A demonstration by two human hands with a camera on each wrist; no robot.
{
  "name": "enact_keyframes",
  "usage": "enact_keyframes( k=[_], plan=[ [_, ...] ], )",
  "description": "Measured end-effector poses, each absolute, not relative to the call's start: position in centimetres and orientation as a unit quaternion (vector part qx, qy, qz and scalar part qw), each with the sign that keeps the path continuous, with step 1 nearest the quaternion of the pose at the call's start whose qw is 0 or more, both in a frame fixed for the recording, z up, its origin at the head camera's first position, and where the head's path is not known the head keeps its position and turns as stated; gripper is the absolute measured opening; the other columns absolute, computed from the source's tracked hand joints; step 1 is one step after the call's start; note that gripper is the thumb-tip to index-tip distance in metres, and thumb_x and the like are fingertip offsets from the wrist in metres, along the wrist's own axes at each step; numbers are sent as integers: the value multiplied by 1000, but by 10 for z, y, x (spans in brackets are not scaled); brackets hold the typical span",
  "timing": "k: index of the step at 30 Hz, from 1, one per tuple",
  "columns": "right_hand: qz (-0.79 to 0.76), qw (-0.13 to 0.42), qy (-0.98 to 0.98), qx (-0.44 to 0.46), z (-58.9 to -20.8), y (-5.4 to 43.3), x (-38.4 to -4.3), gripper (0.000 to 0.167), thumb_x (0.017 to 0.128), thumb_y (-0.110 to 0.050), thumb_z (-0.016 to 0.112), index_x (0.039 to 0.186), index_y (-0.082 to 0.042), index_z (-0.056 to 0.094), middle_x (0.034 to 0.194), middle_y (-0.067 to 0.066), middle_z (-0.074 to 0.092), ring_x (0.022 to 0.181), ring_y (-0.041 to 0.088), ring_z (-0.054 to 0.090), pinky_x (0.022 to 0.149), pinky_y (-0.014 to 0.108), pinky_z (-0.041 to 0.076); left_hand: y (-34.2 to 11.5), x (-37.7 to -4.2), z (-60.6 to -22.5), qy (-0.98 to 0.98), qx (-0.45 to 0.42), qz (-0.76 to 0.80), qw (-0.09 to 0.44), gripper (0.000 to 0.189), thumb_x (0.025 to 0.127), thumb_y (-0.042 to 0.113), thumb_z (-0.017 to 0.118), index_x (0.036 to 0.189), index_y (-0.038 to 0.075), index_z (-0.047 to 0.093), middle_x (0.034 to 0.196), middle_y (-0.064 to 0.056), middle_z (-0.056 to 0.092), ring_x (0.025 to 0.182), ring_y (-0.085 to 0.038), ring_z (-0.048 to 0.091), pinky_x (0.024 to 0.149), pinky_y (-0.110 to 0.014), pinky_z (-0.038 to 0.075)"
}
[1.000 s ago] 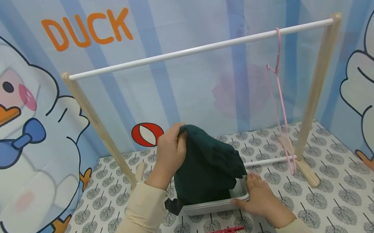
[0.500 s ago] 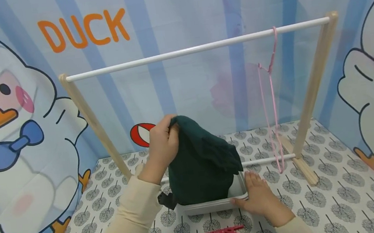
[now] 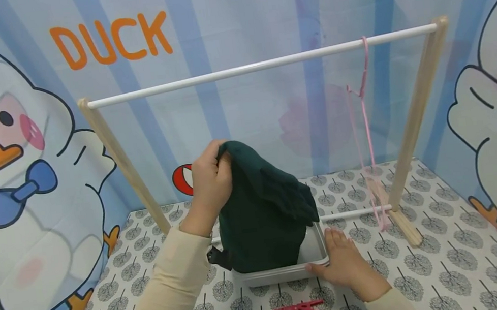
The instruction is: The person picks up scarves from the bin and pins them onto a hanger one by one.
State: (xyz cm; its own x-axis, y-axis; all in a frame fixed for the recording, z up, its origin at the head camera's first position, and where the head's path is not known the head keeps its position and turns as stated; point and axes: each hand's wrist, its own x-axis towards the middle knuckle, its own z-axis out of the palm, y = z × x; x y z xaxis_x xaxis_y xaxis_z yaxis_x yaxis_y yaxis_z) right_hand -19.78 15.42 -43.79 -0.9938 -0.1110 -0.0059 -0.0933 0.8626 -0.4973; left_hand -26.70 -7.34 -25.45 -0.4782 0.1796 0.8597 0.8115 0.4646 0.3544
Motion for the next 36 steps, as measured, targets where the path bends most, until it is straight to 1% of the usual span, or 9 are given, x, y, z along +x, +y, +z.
enact_keyframes(
  k=[7, 12, 15, 18, 23, 29, 33, 34, 36],
  plan=[
    [-193, 0, 981, -7, -421, 149, -175, 105, 81, -64, 54, 137, 19, 22, 142, 39, 21, 132, 52, 18, 107, 61, 18, -71, -263, -253, -754, -327, -418, 387, 18, 95, 0, 43, 93, -3, 61, 77, -17, 61, 50, -20, 46, 49, -28, 38],
    [-170, 56, 984, -2, -361, 140, -141, 109, 77, -79, 37, 140, 10, 28, 144, 31, 27, 133, 48, 23, 108, 58, 19, -72, -263, -256, -756, -321, -419, 387, 18, 95, 1, 44, 93, -3, 61, 77, -16, 62, 50, -19, 47, 49, -28, 39],
    [-163, 49, 985, -15, -324, 136, -120, 111, 72, -85, 30, 142, 1, 32, 144, 24, 34, 131, 44, 31, 100, 59, 31, -74, -264, -257, -759, -315, -417, 390, 18, 95, 1, 44, 94, -2, 61, 79, -17, 63, 50, -20, 49, 49, -29, 41],
    [-147, -31, 988, -40, -296, 140, -105, 103, 76, -81, 33, 142, -2, 33, 145, 22, 34, 132, 43, 30, 99, 61, 32, -76, -264, -257, -758, -315, -416, 390, 18, 95, 1, 43, 94, -2, 61, 81, -17, 64, 52, -21, 51, 50, -30, 43],
    [-144, -229, 962, -43, -280, 158, -120, 87, 88, -56, 49, 143, 6, 23, 149, 28, 15, 138, 44, 8, 110, 58, 10, -75, -264, -254, -751, -322, -415, 401, 18, 95, 0, 44, 94, -3, 61, 81, -17, 64, 53, -21, 51, 51, -31, 43],
    [-213, -279, 936, 16, -295, 176, -154, 88, 92, -45, 51, 142, 13, 9, 148, 33, 3, 137, 46, 0, 111, 56, 3, -72, -264, -255, -750, -330, -412, 400, 18, 94, -2, 43, 94, -4, 61, 80, -17, 62, 55, -22, 52, 51, -30, 42],
    [-247, -285, 925, 51, -307, 182, -162, 79, 95, -43, 46, 143, 11, 15, 143, 35, 21, 130, 52, 23, 105, 61, 21, -71, -263, -258, -755, -324, -410, 395, 18, 93, -2, 43, 95, -3, 61, 78, -17, 61, 51, -21, 49, 49, -29, 40],
    [-251, -297, 920, 57, -309, 183, -163, 75, 95, -42, 46, 142, 10, 20, 140, 35, 28, 125, 53, 32, 100, 62, 30, -71, -263, -258, -756, -323, -410, 395, 18, 93, -3, 44, 95, -3, 61, 79, -17, 62, 51, -21, 50, 49, -30, 41],
    [-256, -331, 906, 68, -313, 183, -165, 64, 96, -38, 48, 139, 7, 33, 124, 36, 48, 99, 54, 53, 74, 62, 46, -71, -264, -259, -756, -323, -410, 394, 18, 93, -3, 44, 95, -3, 61, 80, -18, 63, 52, -21, 51, 49, -30, 42]
  ],
)
